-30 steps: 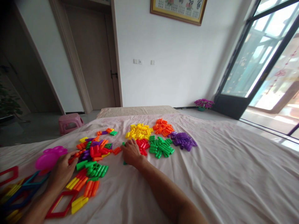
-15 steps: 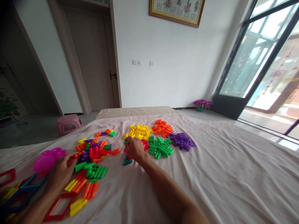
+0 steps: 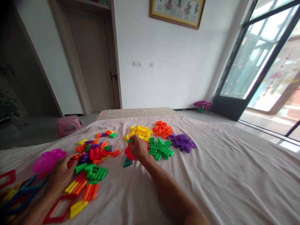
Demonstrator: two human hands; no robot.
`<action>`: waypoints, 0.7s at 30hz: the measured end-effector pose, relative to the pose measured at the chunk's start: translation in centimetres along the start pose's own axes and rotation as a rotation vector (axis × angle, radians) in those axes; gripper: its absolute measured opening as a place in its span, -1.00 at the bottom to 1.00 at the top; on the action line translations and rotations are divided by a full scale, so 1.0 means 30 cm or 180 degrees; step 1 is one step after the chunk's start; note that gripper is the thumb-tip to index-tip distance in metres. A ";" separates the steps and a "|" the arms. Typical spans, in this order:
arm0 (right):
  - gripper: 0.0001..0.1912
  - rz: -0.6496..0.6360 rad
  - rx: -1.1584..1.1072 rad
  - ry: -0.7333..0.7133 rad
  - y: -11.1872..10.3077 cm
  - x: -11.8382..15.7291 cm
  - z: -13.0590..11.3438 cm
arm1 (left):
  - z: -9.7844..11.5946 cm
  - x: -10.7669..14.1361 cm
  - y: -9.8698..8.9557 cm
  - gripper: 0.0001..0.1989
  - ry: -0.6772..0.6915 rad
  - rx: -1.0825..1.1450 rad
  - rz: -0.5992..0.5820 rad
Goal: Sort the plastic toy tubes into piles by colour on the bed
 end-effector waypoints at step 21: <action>-0.81 -0.0025 -0.0144 -0.0253 0.005 0.000 -0.009 | -0.007 -0.002 0.002 -0.59 -0.0054 0.0006 -0.0019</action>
Point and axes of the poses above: each hand's wrist, its own x-axis away from the middle knuckle, its own y-axis out of the palm, z = x × y, the point moved 9 cm from there along -x, towards the middle knuckle, and after that the axes turned 6 degrees about -z, right-handed, at the moved point
